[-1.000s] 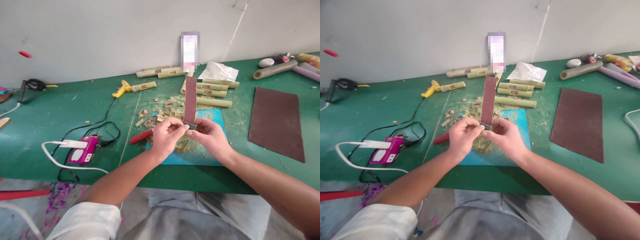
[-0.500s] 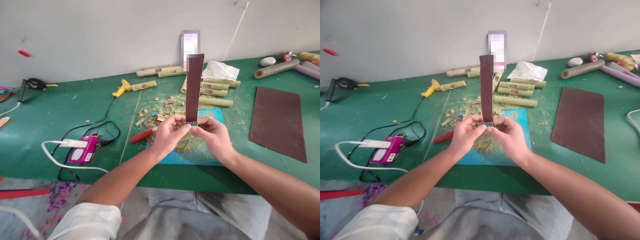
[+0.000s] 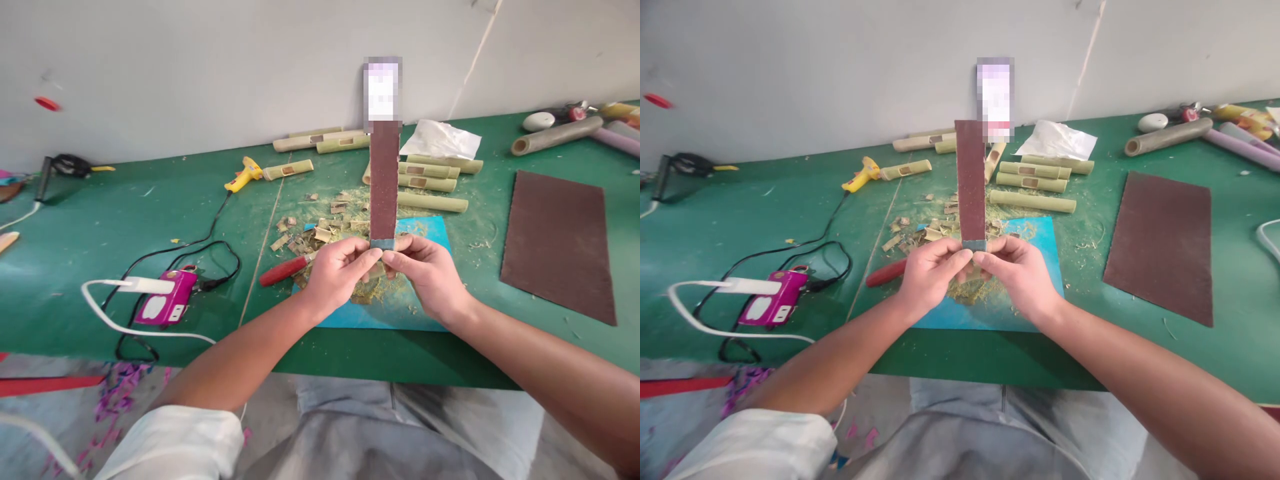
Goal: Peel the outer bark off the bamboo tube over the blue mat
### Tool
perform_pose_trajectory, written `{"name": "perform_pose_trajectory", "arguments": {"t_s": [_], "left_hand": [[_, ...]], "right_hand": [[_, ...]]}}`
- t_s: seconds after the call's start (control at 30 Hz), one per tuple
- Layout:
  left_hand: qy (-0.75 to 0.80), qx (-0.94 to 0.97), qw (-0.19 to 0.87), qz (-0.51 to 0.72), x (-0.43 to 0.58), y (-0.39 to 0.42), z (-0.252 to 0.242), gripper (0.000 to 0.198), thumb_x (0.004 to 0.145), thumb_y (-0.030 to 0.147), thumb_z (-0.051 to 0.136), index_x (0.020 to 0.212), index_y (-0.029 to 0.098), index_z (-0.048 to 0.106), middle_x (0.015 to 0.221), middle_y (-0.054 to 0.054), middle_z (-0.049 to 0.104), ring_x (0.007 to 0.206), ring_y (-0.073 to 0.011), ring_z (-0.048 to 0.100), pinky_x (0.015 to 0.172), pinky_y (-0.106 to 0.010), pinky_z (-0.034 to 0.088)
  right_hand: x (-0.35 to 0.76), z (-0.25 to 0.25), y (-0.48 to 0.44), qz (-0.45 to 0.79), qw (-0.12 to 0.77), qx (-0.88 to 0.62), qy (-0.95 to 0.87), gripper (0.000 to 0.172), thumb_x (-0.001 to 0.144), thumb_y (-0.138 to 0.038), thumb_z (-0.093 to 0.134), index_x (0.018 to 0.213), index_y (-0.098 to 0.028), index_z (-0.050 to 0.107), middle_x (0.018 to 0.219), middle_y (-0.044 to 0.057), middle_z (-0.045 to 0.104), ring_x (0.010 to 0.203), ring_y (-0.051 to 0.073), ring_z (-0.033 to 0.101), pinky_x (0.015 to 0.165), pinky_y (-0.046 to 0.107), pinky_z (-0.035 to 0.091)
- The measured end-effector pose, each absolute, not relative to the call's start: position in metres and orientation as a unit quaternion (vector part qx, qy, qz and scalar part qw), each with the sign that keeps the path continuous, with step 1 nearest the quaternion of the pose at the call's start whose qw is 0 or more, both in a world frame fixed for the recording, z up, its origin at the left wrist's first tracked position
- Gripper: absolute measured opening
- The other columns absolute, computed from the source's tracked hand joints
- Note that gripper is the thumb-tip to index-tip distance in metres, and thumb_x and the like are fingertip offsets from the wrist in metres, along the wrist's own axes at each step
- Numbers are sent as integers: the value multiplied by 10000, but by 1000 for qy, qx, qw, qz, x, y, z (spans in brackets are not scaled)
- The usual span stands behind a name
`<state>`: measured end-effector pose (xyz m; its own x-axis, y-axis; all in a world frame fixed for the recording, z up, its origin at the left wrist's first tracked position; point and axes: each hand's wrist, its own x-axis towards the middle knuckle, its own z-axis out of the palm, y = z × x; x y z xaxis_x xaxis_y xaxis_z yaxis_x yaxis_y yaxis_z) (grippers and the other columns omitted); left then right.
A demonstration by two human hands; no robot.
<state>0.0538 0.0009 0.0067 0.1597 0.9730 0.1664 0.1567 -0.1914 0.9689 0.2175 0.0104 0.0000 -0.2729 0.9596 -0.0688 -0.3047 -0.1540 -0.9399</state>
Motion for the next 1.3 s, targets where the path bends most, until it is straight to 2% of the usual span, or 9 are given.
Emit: {"name": "perform_pose_trajectory", "arguments": {"t_s": [0.27,0.37,0.63,1.0,1.3], "left_hand": [[473,652,383,453,54,-1,7,346,903,398,584,649,167,546,496,36,511,438,-72,453,451,-195,357],[474,665,361,451,53,-1,6,334,912,381,568,656,169,537,506,36,515,448,-74,462,461,-198,355],[484,705,275,440,52,-2,5,373,910,369,555,599,181,469,525,28,490,507,-90,435,507,-220,348],[485,716,249,436,51,-2,5,356,903,359,568,612,180,469,533,33,472,510,-88,415,513,-226,324],[489,720,255,422,51,-6,10,372,922,361,540,606,182,460,535,22,504,514,-92,439,506,-218,344]], "right_hand": [[219,-3,13,683,435,-381,-447,276,671,-393,791,703,-198,600,626,-34,627,542,93,559,565,266,475],[219,-3,13,668,431,-404,-452,308,639,-404,807,695,-203,580,575,-48,597,525,97,556,544,263,475],[221,1,11,650,425,-420,-470,364,546,-411,855,660,-201,581,599,-44,593,527,88,539,495,241,456],[222,0,11,640,421,-425,-483,328,604,-415,828,653,-193,591,570,-43,580,491,84,514,476,244,414],[223,-2,10,635,398,-416,-515,328,708,-450,759,633,-199,563,501,-45,551,464,80,461,469,247,332]]}}
